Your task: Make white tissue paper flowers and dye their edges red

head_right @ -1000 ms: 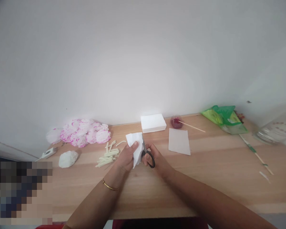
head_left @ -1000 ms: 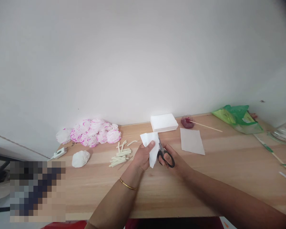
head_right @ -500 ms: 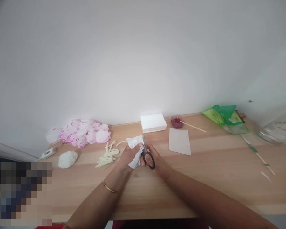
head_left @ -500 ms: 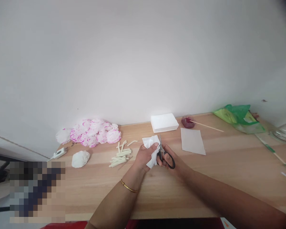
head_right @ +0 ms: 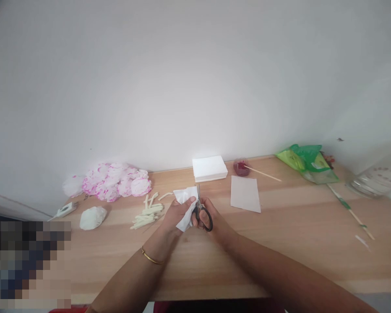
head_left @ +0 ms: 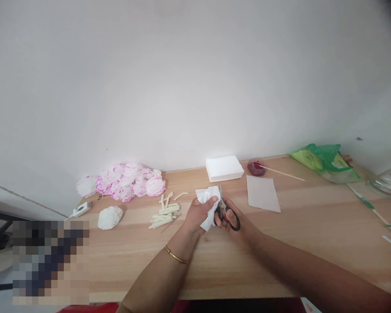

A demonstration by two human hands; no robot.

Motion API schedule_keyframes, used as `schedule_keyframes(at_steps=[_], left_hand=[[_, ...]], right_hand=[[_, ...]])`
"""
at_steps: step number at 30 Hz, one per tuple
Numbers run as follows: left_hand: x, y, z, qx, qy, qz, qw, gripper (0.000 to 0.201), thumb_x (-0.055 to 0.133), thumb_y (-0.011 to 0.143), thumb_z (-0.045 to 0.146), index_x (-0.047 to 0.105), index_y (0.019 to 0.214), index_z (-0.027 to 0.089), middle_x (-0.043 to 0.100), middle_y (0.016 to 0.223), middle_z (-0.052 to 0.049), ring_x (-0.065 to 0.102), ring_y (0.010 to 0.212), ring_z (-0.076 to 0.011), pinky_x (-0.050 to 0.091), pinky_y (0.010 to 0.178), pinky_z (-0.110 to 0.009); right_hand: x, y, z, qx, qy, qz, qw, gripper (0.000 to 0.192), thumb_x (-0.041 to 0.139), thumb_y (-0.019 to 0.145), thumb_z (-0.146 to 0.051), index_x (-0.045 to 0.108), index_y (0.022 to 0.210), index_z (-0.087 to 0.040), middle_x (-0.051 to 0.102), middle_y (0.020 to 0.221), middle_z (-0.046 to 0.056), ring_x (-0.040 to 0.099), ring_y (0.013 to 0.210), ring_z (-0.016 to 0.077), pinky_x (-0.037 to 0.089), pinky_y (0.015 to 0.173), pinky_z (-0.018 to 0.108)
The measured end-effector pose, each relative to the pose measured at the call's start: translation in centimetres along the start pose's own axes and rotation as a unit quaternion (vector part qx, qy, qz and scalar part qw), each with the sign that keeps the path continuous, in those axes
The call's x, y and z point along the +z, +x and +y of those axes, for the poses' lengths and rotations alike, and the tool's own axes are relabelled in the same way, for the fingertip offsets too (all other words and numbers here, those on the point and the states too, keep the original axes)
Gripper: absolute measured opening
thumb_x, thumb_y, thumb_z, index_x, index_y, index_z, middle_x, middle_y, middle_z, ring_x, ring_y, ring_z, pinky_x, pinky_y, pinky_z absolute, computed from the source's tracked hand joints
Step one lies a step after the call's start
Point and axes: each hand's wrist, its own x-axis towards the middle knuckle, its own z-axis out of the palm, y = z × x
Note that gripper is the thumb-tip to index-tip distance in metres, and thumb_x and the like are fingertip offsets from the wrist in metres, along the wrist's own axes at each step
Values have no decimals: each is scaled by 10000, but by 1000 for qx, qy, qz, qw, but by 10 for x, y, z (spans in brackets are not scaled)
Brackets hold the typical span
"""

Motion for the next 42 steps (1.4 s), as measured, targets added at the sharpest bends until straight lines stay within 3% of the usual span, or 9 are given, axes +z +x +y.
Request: schedule_keyframes(at_steps=[3,9,15,17,22,28,35,42], left_hand=[[0,0,0,3,16,-12,1000,377,702,680,456,580,698,100,553,380,-26,526,324,-150,411,359,-233],[-4,4,0,9,39,70,997,427,773,596,447,587,761,100,603,469,-20,517,345,-122,343,335,-204],[-3,0,2,-8,42,-16,999,417,708,656,491,575,628,97,576,403,-52,553,373,-163,441,400,-257],[-2,0,2,-5,55,-15,998,418,699,665,493,574,616,97,579,407,-55,551,370,-161,437,391,-255],[-5,3,4,20,55,53,997,401,783,578,430,583,703,105,606,467,-18,494,336,-101,342,330,-192],[-3,0,8,8,81,-33,996,414,704,662,487,577,598,98,588,424,-62,536,362,-143,385,363,-224],[-5,3,8,18,83,30,996,411,777,581,450,601,690,95,615,463,-41,507,360,-112,346,366,-208],[-2,0,11,16,102,-40,994,426,699,662,494,582,559,97,599,441,-71,536,378,-140,341,351,-222]], right_hand=[[-2,0,3,4,-6,14,1000,524,438,783,-700,409,1012,-229,491,691,-8,372,563,126,285,552,276],[-1,-1,-3,8,-24,13,1000,508,441,785,-695,412,968,-222,423,630,-40,329,546,112,245,537,261],[-1,1,2,-3,12,17,1000,505,423,796,-693,402,990,-227,499,703,-9,381,571,122,277,551,270],[-2,2,3,-1,4,18,1000,491,409,809,-685,404,980,-225,497,690,-13,359,560,117,262,546,268],[-2,0,-3,12,-21,26,999,498,428,794,-693,411,973,-228,447,627,-39,315,536,112,231,531,259],[1,3,-5,11,29,27,999,539,453,763,-713,385,1006,-237,507,688,-13,354,542,122,267,543,273],[-2,3,-9,17,-45,34,998,546,409,780,-721,398,986,-215,455,626,-36,308,517,105,219,513,261],[1,4,-6,5,37,28,999,524,445,777,-706,395,982,-226,519,697,-5,365,553,115,304,556,277]])
